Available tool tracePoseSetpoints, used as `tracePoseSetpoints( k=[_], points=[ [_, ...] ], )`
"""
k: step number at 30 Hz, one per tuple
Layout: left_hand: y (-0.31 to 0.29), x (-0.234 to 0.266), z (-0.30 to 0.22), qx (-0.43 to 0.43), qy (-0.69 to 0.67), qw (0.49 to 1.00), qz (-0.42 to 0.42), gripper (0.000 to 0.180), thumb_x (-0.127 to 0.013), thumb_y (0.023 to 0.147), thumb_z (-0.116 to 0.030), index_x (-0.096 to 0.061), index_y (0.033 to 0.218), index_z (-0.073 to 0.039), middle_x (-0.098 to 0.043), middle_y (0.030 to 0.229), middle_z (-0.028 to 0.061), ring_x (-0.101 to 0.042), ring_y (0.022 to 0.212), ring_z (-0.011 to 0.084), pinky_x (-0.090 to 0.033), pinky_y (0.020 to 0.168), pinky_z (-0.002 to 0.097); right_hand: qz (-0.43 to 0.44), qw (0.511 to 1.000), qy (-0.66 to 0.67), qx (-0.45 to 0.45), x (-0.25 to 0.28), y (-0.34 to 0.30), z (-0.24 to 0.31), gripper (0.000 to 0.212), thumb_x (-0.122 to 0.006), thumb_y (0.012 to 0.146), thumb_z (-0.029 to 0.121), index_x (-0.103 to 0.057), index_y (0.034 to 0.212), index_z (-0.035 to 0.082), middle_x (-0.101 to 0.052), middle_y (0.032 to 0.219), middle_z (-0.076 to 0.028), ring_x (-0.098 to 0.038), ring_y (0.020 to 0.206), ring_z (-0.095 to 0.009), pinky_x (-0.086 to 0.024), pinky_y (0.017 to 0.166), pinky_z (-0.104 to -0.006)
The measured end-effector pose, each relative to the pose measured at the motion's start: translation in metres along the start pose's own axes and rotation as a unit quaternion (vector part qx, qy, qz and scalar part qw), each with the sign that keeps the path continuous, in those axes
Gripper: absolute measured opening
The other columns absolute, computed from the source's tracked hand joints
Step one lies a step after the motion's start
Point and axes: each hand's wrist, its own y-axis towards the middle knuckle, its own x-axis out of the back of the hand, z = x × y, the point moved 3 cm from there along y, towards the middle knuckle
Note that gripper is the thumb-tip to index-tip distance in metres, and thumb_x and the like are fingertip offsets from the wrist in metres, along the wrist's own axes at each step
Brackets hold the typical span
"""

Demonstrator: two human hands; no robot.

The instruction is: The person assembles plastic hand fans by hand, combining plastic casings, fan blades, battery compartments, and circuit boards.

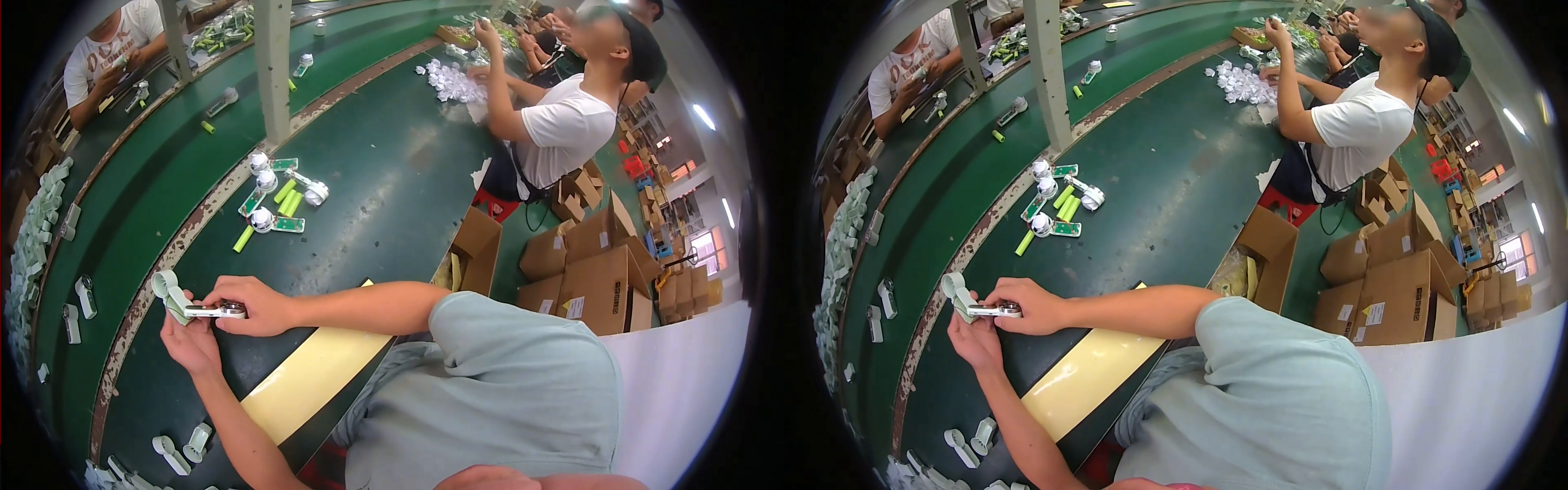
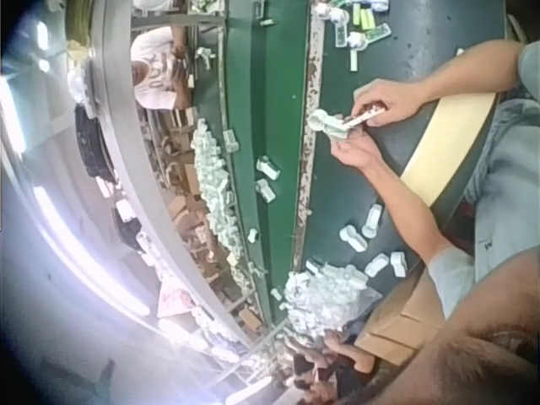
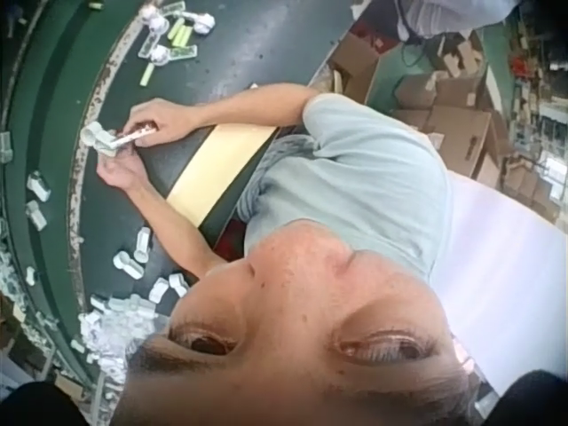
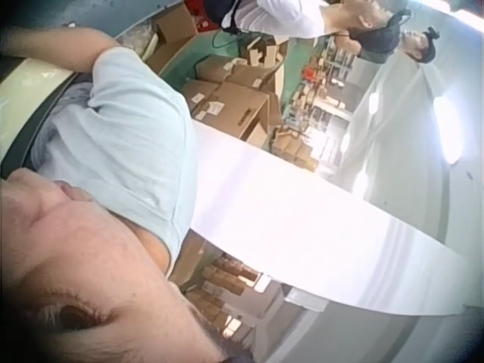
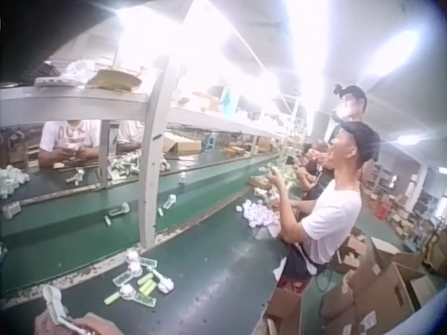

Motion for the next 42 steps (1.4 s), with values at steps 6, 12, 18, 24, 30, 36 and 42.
tracePoseSetpoints(
  k=[6,12,18,24,30,36,42],
  points=[
    [0.013,0.026,-0.002,-0.023,0.043,0.997,0.059,0.033,-0.041,0.107,-0.032,-0.052,0.118,-0.004,-0.050,0.089,0.0037,-0.046,0.074,0.0123,-0.043,0.065,0.0289,0.074,0.995,-0.059,0.027,-0.003,-0.003,0.015,0.040,-0.069,0.080,0.013,-0.066,0.120,0.006,-0.054,0.099,-0.010,-0.061,0.079,-0.027,-0.051,0.068,-0.0357],
    [0.002,0.006,-0.002,-0.062,0.100,0.992,0.051,0.020,-0.049,0.104,-0.016,-0.049,0.121,-0.004,-0.051,0.093,0.0032,-0.047,0.072,0.0092,-0.041,0.060,0.0252,0.079,0.989,-0.123,0.015,0.000,-0.010,0.020,0.042,-0.069,0.080,0.014,-0.065,0.121,0.008,-0.054,0.099,-0.009,-0.061,0.072,-0.028,-0.052,0.062,-0.0374],
    [0.017,0.026,-0.006,-0.125,0.108,0.985,0.051,0.047,-0.056,0.100,-0.017,-0.040,0.142,-0.006,-0.060,0.121,0.0149,-0.059,0.079,0.0163,-0.051,0.066,0.0286,0.196,0.966,-0.166,0.006,-0.004,-0.007,0.023,0.045,-0.077,0.078,0.035,-0.067,0.114,0.010,-0.064,0.091,-0.009,-0.066,0.080,-0.029,-0.054,0.066,-0.0374],
    [0.027,0.013,-0.028,-0.163,0.114,0.977,0.071,0.033,-0.055,0.102,-0.016,-0.051,0.129,0.001,-0.066,0.107,0.0116,-0.065,0.076,0.0166,-0.056,0.071,0.0318,0.233,0.966,-0.111,-0.032,-0.010,0.007,0.054,0.005,-0.072,0.085,0.005,-0.072,0.089,0.002,-0.065,0.078,-0.007,-0.061,0.063,-0.013,-0.048,0.056,-0.0252],
    [0.025,0.046,-0.056,-0.139,0.047,0.987,0.065,0.036,-0.053,0.102,-0.016,-0.048,0.135,-0.001,-0.064,0.113,0.0149,-0.069,0.079,0.0208,-0.062,0.071,0.0311,0.402,0.905,-0.105,-0.091,-0.073,-0.054,0.094,0.024,-0.068,0.087,0.005,-0.065,0.110,-0.002,-0.059,0.101,-0.014,-0.064,0.086,-0.032,-0.054,0.073,-0.0400],
    [0.013,0.064,-0.066,-0.157,-0.009,0.986,0.062,0.041,-0.056,0.100,-0.012,-0.047,0.138,0.000,-0.066,0.116,0.0163,-0.069,0.083,0.0213,-0.061,0.073,0.0319,0.354,0.910,-0.201,-0.083,-0.114,-0.076,0.094,0.037,-0.068,0.086,0.005,-0.058,0.121,-0.004,-0.054,0.107,-0.015,-0.059,0.098,-0.034,-0.052,0.081,-0.0422],
    [0.017,0.070,-0.069,-0.159,-0.025,0.985,0.065,0.041,-0.055,0.100,-0.010,-0.047,0.139,0.000,-0.065,0.116,0.0172,-0.069,0.085,0.0218,-0.061,0.074,0.0328,0.278,0.926,-0.236,-0.100,-0.124,-0.081,0.098,0.039,-0.067,0.084,0.004,-0.058,0.121,-0.006,-0.055,0.109,-0.017,-0.059,0.096,-0.033,-0.047,0.082,-0.0428]
  ],
)
